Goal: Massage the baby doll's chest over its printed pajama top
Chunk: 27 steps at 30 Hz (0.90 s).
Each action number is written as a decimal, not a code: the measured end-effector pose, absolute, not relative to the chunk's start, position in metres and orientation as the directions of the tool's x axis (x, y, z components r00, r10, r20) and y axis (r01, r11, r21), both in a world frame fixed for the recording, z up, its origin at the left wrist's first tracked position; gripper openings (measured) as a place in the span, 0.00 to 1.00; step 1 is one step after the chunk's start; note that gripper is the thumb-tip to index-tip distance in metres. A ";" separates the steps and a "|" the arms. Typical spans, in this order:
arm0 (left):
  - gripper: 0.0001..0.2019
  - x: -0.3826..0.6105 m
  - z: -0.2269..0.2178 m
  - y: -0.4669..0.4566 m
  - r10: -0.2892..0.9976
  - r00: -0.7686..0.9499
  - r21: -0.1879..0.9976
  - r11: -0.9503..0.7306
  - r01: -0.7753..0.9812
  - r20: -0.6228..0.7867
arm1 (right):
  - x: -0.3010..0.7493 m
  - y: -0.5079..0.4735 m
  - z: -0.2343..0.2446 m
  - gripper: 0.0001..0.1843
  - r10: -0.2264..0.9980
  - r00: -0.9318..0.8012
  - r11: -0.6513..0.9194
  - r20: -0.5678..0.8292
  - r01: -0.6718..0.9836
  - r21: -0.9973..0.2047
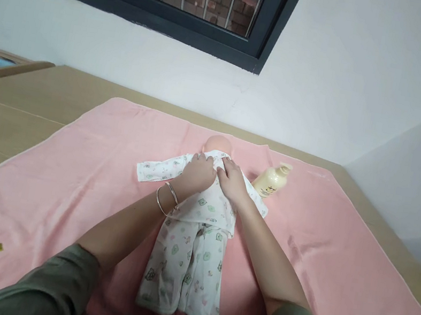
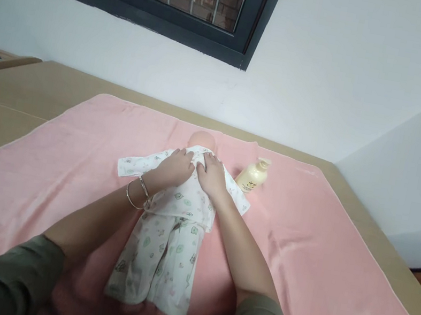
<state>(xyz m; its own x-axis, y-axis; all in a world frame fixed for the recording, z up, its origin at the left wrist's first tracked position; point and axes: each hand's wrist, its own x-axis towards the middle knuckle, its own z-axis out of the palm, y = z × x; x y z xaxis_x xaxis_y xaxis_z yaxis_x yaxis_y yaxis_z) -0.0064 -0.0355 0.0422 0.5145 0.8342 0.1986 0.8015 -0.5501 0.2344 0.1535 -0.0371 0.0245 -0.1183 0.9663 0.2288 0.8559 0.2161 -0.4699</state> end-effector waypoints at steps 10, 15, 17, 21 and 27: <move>0.17 -0.023 0.047 -0.011 0.874 0.459 0.440 -0.478 0.760 0.156 | 0.121 -0.069 0.028 0.31 0.968 -0.119 0.186 0.219 0.930 -0.318; 0.16 -0.017 0.052 -0.027 0.873 0.468 0.263 -0.487 0.833 0.135 | 0.142 -0.049 0.031 0.28 0.971 -0.108 0.192 0.215 0.887 -0.419; 0.15 -0.018 0.057 -0.032 0.864 0.496 0.265 -0.500 0.825 0.085 | 0.150 -0.040 0.031 0.28 0.978 -0.071 0.151 0.197 0.890 -0.430; 0.15 -0.022 0.060 -0.027 0.880 0.469 0.323 -0.465 0.824 0.072 | 0.139 -0.051 0.033 0.29 0.978 -0.053 0.114 0.202 0.945 -0.306; 0.16 -0.016 0.045 -0.017 0.899 0.404 0.364 -0.438 0.822 0.168 | 0.110 -0.085 0.041 0.27 0.977 -0.055 0.084 0.205 0.987 -0.138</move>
